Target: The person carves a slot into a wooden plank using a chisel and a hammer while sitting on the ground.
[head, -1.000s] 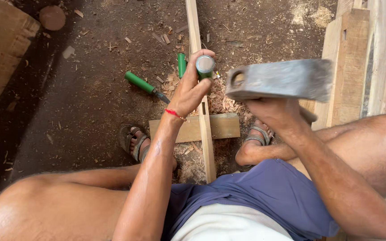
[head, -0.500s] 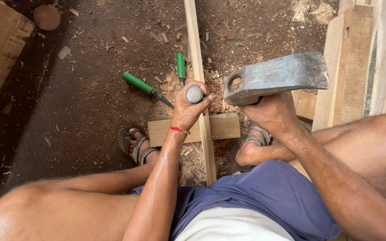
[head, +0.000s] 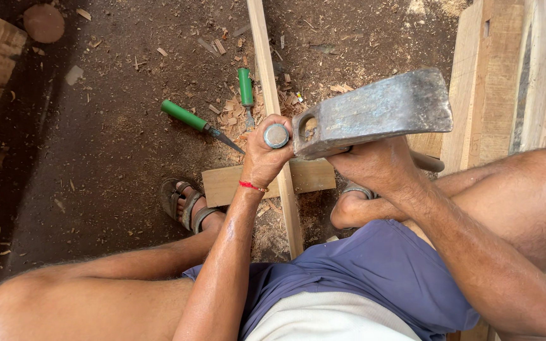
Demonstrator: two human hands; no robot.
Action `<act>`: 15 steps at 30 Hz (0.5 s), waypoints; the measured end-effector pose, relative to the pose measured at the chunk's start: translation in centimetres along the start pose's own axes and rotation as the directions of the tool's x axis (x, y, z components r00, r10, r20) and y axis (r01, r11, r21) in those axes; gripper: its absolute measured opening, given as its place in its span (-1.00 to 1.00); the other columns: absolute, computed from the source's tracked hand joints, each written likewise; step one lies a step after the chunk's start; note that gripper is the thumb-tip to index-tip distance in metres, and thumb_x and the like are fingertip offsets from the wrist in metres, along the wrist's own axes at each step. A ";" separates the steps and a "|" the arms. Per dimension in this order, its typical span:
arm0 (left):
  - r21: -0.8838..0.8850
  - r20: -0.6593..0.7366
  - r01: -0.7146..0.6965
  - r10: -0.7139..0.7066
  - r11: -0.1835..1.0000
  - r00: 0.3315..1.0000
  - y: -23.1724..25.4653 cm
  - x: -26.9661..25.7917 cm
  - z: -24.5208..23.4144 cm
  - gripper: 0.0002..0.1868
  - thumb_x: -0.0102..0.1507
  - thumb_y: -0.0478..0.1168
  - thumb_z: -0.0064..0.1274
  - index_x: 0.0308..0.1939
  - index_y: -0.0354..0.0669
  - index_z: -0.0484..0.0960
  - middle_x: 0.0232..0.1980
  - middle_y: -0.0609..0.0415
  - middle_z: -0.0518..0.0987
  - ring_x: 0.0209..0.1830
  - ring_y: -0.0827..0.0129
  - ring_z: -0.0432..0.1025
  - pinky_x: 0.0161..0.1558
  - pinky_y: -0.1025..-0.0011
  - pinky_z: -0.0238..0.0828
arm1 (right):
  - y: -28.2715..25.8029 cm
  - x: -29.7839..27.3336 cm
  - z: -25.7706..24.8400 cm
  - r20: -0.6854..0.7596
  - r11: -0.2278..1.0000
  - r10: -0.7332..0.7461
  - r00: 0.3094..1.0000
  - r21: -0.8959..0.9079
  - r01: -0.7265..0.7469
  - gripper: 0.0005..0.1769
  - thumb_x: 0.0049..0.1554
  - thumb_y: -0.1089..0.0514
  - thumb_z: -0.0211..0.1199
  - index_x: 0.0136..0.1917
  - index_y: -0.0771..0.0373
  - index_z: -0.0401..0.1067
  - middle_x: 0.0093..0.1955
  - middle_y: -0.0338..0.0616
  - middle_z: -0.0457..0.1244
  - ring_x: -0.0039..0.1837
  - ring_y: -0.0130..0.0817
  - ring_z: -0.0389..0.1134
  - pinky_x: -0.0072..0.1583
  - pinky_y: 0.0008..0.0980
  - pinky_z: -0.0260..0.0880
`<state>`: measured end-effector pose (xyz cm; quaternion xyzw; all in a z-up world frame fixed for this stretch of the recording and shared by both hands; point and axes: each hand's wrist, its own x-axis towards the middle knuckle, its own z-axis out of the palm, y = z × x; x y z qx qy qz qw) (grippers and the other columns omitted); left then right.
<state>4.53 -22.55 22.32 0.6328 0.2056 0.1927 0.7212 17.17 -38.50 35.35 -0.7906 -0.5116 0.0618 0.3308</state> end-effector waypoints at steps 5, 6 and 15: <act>-0.030 -0.044 0.026 -0.027 0.999 0.999 -0.1 0.1 0.3 -0.77 0.14 -0.42 0.22 -0.16 -0.15 0.59 -0.20 0.33 0.56 -0.16 0.65 0.43 -0.05 0.57 0.43 | -0.2 0.2 -0.2 0.008 1.000 -0.015 1.000 -0.007 0.016 -0.77 0.03 0.20 0.44 -0.03 0.20 0.52 -0.14 -0.12 0.40 -0.08 -0.16 0.45 -0.07 -0.16 0.45; -0.038 -0.036 0.029 -0.030 0.999 0.999 -0.1 0.1 0.3 -0.76 0.14 -0.39 0.27 -0.15 -0.15 0.60 -0.19 0.32 0.58 -0.15 0.64 0.45 -0.04 0.56 0.45 | -0.4 0.1 -0.4 0.007 1.000 -0.022 1.000 -0.011 0.022 -0.78 0.03 0.20 0.44 -0.04 0.20 0.51 -0.16 -0.13 0.39 -0.10 -0.17 0.45 -0.09 -0.16 0.46; -0.001 -0.009 0.021 -0.021 1.000 1.000 -1.9 -0.9 0.7 -0.61 0.12 -0.28 0.41 -0.03 -0.16 0.59 -0.07 0.22 0.62 -0.06 0.58 0.51 0.02 0.52 0.52 | 0.7 0.5 1.4 0.182 0.948 0.024 0.983 -0.317 0.036 -0.87 0.00 0.24 0.41 -0.15 0.17 0.49 -0.29 -0.18 0.38 -0.26 -0.24 0.44 -0.23 -0.17 0.46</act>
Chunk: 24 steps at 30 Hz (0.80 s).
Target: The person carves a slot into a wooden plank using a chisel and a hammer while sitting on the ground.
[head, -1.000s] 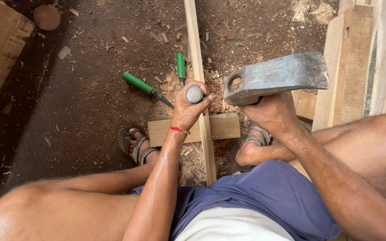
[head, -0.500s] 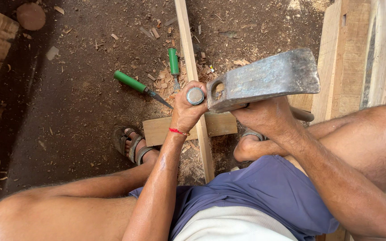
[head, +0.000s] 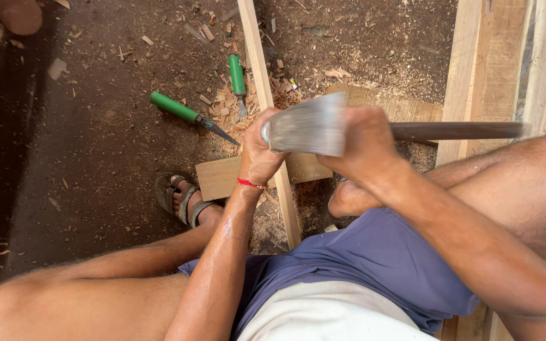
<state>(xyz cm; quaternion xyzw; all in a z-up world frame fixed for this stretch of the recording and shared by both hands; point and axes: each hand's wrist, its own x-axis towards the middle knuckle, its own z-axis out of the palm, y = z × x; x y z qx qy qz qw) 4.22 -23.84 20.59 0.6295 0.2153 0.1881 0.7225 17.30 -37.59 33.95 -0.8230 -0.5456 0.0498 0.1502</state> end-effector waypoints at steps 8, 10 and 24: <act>-0.095 0.058 -0.049 0.055 0.994 0.997 -4.4 -0.3 -0.4 -0.72 0.26 -0.42 0.31 0.01 -0.24 0.59 -0.09 0.17 0.59 -0.05 0.51 0.48 0.04 0.51 0.48 | -0.4 0.6 2.7 0.057 0.998 -0.004 0.998 -0.059 0.007 -0.73 0.10 0.05 0.43 -0.33 0.15 0.44 -0.42 -0.16 0.32 -0.41 -0.31 0.38 -0.32 -0.18 0.45; -0.116 0.075 0.020 -0.012 0.993 0.997 -5.4 -0.2 -0.1 -0.71 0.24 -0.38 0.28 0.00 -0.18 0.58 -0.11 0.17 0.62 -0.12 0.53 0.49 -0.03 0.52 0.51 | -0.1 -0.1 3.6 0.066 0.998 0.007 0.998 0.055 -0.010 -0.90 0.03 0.22 0.34 -0.29 0.11 0.46 -0.41 -0.19 0.32 -0.42 -0.34 0.36 -0.34 -0.23 0.43; -0.017 0.057 0.182 -0.180 0.983 0.982 -5.8 -0.3 -0.1 -0.46 0.08 -0.26 0.36 0.14 -0.14 0.56 0.04 0.14 0.65 0.00 0.45 0.55 0.06 0.50 0.52 | -0.1 1.1 4.8 0.200 0.971 0.016 0.980 -0.236 0.033 -0.84 0.11 0.28 0.25 -0.04 0.07 0.52 -0.49 -0.23 0.31 -0.54 -0.44 0.31 -0.52 -0.34 0.34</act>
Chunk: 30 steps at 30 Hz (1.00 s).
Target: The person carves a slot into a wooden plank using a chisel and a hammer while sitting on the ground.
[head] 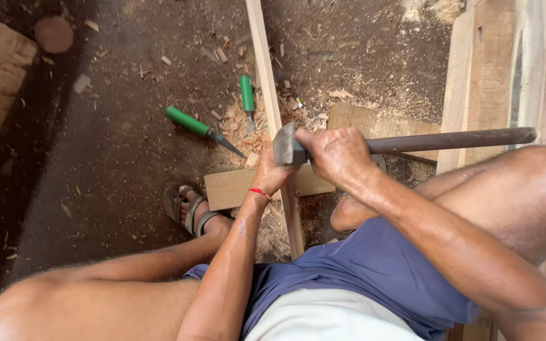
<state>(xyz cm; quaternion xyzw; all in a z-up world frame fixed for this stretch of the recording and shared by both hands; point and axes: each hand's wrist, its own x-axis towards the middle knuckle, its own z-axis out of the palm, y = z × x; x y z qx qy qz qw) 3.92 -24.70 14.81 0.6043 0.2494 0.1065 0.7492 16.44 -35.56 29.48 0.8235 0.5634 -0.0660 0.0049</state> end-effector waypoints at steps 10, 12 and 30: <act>-0.243 -0.169 -0.288 0.252 0.926 0.953 11.5 -1.8 -3.5 -0.60 0.06 -0.57 0.14 -0.16 0.00 0.49 -0.10 0.20 0.47 -0.04 0.46 0.42 0.06 0.39 0.49 | 2.4 -2.2 -4.2 -0.488 0.894 -0.050 0.871 0.368 0.257 -0.78 0.20 0.20 0.44 0.07 0.18 0.44 -0.13 -0.18 0.35 -0.18 -0.46 0.38 -0.15 -0.35 0.48; -0.249 -0.167 -0.299 0.263 0.921 0.950 12.8 -2.3 -3.8 -0.58 0.01 -0.58 0.08 -0.20 0.02 0.48 -0.10 0.25 0.46 -0.03 0.51 0.41 0.09 0.43 0.47 | 2.8 -2.5 -4.8 -0.539 0.854 0.004 0.843 0.440 0.278 -0.68 0.20 0.16 0.47 0.14 0.21 0.42 -0.01 -0.15 0.34 -0.05 -0.46 0.39 -0.04 -0.38 0.51; -0.025 0.038 -0.157 0.158 0.987 0.987 8.5 -2.9 -1.8 -0.70 0.02 -0.54 0.06 -0.28 -0.07 0.51 -0.18 0.28 0.50 -0.17 0.57 0.41 -0.08 0.51 0.43 | 3.4 -5.0 -2.7 -0.406 0.849 0.194 0.893 0.525 0.054 -0.61 0.12 0.08 0.48 0.14 0.25 0.46 -0.01 -0.11 0.37 0.04 -0.33 0.45 0.03 -0.33 0.54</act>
